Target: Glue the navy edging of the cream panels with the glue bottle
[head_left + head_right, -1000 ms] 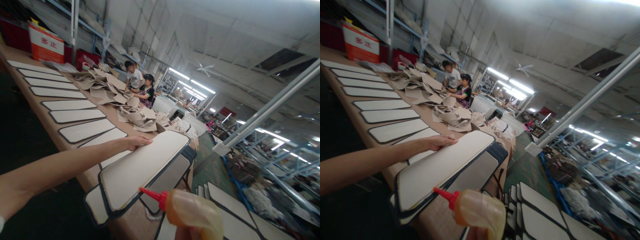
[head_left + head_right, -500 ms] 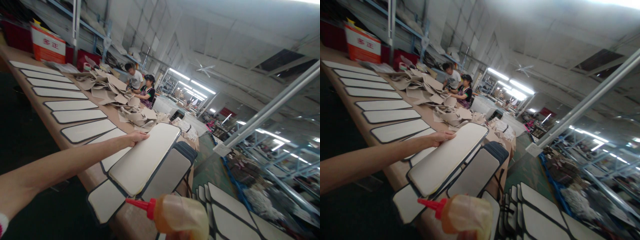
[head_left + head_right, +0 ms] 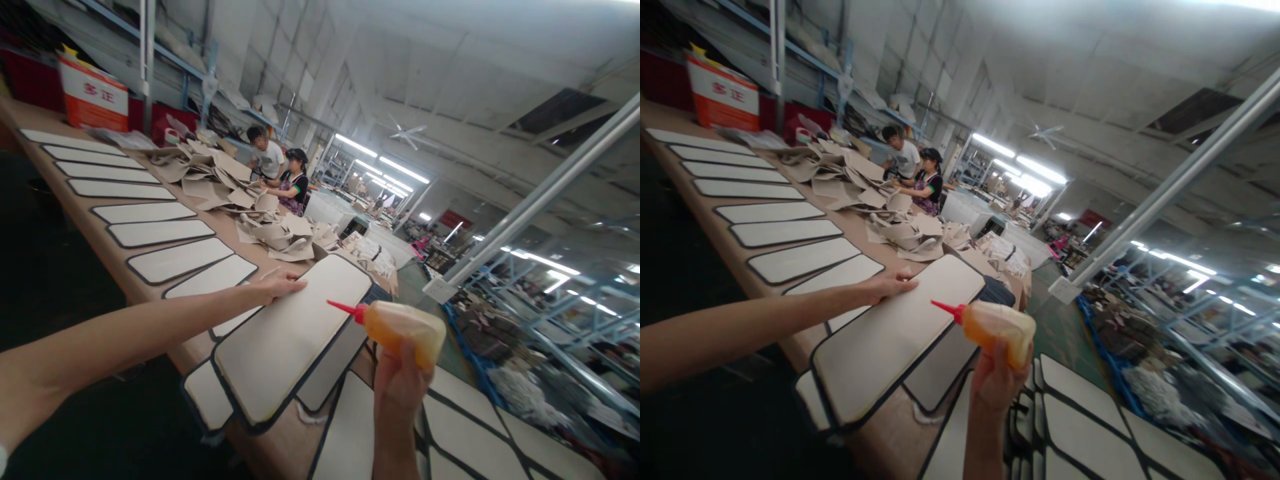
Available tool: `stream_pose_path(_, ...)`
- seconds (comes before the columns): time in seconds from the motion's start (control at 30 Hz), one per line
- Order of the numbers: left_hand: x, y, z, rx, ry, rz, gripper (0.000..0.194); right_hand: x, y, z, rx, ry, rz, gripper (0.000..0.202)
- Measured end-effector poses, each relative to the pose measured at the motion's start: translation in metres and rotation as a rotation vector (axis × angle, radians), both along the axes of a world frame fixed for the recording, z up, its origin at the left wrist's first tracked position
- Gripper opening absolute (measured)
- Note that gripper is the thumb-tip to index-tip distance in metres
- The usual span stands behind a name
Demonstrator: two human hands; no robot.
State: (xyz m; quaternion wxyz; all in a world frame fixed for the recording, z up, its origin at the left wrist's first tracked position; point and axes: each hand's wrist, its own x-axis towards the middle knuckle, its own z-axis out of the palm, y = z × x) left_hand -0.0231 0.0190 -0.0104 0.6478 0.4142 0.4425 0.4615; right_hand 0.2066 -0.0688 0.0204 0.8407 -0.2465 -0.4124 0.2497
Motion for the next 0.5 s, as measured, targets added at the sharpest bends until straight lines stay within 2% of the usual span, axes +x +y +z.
stream_pose_path(0.17,0.01,-0.012,0.006,0.009,0.005,-0.05,0.054,0.014,0.014,0.003,0.03,0.024,-0.021,0.04)
stream_pose_path(0.5,0.016,-0.019,0.027,-0.014,-0.044,-0.143,0.041,0.024,0.012,0.0,0.015,-0.006,-0.051,0.043)
